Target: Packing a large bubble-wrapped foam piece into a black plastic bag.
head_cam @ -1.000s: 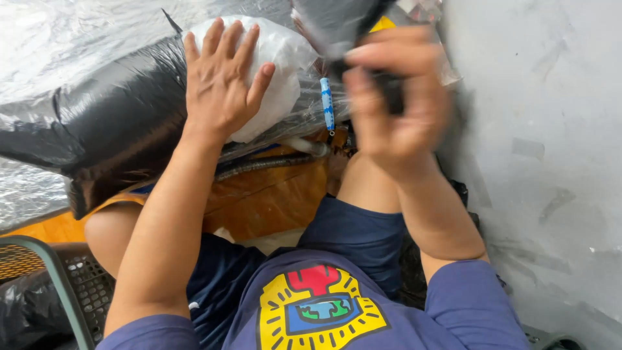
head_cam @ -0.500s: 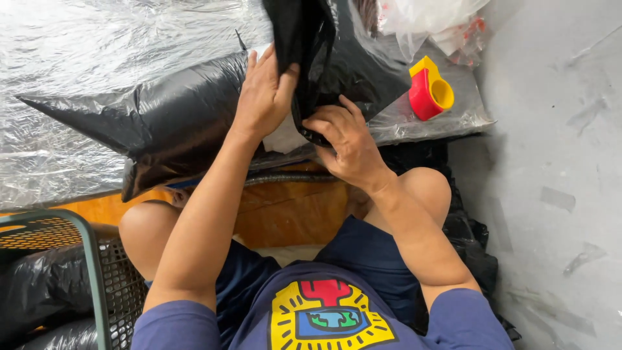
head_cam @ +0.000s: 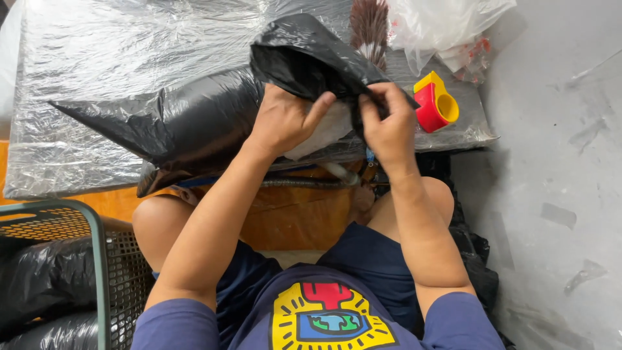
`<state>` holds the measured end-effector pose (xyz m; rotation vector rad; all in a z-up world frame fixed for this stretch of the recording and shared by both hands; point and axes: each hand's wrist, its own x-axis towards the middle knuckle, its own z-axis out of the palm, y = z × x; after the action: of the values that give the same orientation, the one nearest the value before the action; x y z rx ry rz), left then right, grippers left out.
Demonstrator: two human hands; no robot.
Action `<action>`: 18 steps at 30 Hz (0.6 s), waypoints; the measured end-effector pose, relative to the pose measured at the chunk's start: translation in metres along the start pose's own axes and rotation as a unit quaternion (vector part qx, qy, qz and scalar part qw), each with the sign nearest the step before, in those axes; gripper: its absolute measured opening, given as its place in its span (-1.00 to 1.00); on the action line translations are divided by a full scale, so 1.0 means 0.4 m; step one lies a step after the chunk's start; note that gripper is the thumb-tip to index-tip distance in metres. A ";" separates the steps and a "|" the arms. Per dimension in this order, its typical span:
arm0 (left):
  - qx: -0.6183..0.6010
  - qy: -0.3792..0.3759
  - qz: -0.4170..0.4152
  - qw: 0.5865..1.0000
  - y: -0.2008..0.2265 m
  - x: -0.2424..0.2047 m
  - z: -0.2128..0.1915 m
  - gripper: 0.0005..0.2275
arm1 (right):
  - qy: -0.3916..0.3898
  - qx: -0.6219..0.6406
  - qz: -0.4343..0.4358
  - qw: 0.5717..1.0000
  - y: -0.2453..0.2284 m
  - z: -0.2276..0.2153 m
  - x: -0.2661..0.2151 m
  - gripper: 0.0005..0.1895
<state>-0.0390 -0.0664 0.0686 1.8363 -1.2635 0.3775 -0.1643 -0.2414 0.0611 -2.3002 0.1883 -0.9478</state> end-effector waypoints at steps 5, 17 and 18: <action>0.084 -0.262 -0.063 0.959 -0.004 0.015 -0.039 -0.11 | 0.177 0.104 0.153 0.967 0.108 -0.054 0.035 -0.88; 0.259 -0.371 -0.423 0.785 -0.136 0.031 -0.373 -0.07 | 0.218 0.145 0.207 0.943 0.220 -0.022 0.020 -0.90; 0.261 -0.372 -0.426 0.783 -0.134 0.022 -0.374 -0.07 | 0.216 0.148 0.209 0.942 0.228 -0.005 0.031 -0.90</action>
<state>0.0429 0.0515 0.1373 2.9735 -0.6266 -0.6355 -0.1471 -0.3186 0.0139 -1.6636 0.6447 -1.1476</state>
